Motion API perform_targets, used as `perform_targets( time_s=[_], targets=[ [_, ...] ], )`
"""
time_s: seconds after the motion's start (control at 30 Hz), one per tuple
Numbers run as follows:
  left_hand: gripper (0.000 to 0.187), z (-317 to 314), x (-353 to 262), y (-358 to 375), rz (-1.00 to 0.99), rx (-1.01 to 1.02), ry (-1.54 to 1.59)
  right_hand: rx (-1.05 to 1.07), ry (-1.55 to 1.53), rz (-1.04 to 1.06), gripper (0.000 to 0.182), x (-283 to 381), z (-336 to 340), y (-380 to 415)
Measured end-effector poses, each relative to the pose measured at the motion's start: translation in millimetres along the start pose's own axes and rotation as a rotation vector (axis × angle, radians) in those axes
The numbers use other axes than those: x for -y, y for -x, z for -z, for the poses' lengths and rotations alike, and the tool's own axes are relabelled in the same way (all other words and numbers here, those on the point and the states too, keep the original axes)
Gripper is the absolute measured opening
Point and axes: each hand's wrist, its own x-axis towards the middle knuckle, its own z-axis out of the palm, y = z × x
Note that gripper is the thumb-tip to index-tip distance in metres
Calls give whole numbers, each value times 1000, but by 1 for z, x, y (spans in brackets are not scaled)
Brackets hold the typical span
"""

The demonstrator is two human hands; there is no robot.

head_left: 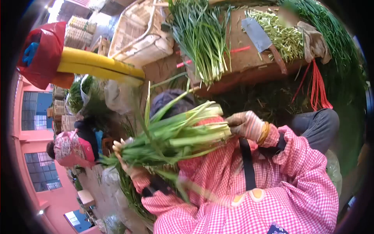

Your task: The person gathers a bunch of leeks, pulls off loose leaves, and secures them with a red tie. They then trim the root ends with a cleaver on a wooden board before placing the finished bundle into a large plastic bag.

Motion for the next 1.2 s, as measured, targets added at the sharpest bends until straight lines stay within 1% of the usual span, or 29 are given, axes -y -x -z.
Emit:
perform_targets(
  time_s=[0.03, 0.07, 0.1, 0.13, 0.17, 0.2, 0.23, 0.27, 0.33, 0.4, 0.47, 0.53, 0.57, 0.63, 0.67, 0.7, 0.73, 0.77, 0.8, 0.87, 0.9, 0.93, 1.0, 1.03, 1.07, 1.1, 1.13, 1.17, 1.2],
  targets=[
    [49, -26, -1, 12, -32, 25, -306, 20, -15, 24, 24, -3, -1, 5],
    [47, -39, -4, 2, -31, 24, -605, 27, -12, 82, 24, 0, 3, 4],
    [40, -44, -8, 5, -79, 81, -1016, -19, -23, 95, 22, 3, 7, 2],
    [34, -37, -8, 1, -164, 114, -1533, -84, -7, 118, 19, 5, 12, -1],
    [30, -28, -8, -2, -270, 126, -1936, -144, 3, 90, 18, 8, 16, -2],
    [31, -39, -12, -2, -381, 204, -2460, -203, 22, 71, 17, 13, 21, -3],
    [31, -40, -11, -4, -684, 153, -2505, -267, 232, 215, 16, 18, 21, -2],
    [31, -40, -11, -5, -683, 163, -2482, -325, 156, 336, 18, 21, 16, 3],
    [31, -38, -9, -5, -679, 160, -2443, -389, 868, 971, 26, 41, 11, 6],
    [31, -29, -9, -6, -688, 171, -2469, -297, 962, 969, 32, 58, -17, 6],
    [31, -30, -7, -7, -644, 195, -2503, -285, 1216, 767, 38, 60, -42, -11],
    [33, -31, -6, -9, -567, 234, -2536, -387, 1280, 604, 37, 62, -54, -25],
    [44, -15, -3, -11, -68, 200, -2131, -402, 1295, 587, 36, 60, -59, -30],
    [24, -21, 3, -10, -477, 240, -2591, -451, 1313, 536, 35, 57, -63, -36],
    [21, -18, 4, -15, -701, 262, -2799, -444, 1265, 480, 36, 58, -61, -36],
    [22, -13, 4, -13, -955, 228, -2720, -432, 1221, 430, 36, 59, -58, -36],
    [39, -54, -3, -1, -713, 266, -2795, -414, 1179, 381, 37, 61, -57, -37],
    [35, -57, -2, -1, -518, 303, -2850, -440, 1233, 409, 33, 56, -58, -41],
    [31, -60, -2, -2, -312, 332, -2895, -362, 1258, 373, 31, 48, -60, -47],
    [22, -54, -1, -2, -667, 453, -2817, -211, 1304, 298, 27, 34, -66, -58],
    [17, -62, -2, -3, -624, 624, -2831, -286, 1267, 502, 23, 23, -62, -48],
    [16, -38, 11, -7, -208, 446, -2751, -346, 1422, 807, 13, -12, -42, -51],
    [17, -24, 18, -7, -154, 460, -2834, -359, 1481, 449, 11, 8, -11, -30],
    [17, -19, 20, -4, -329, 474, -2900, -246, 1582, 120, 12, 29, 10, -16],
    [17, -24, 18, -1, -444, 545, -2884, -358, 1621, 7, 13, 17, 39, -11],
    [18, -37, 15, 3, -561, 617, -2860, -394, 1642, -20, 14, -15, 79, -12],
    [19, -52, 13, 4, -672, 687, -2834, -300, 1676, -363, 20, -26, 101, -9],
    [19, -61, 14, 2, -326, 599, -2542, -233, 1646, -358, 27, -9, 95, -3],
    [19, -69, 14, -1, -75, 452, -2224, -171, 1612, -354, 35, 7, 87, 2]
  ],
)
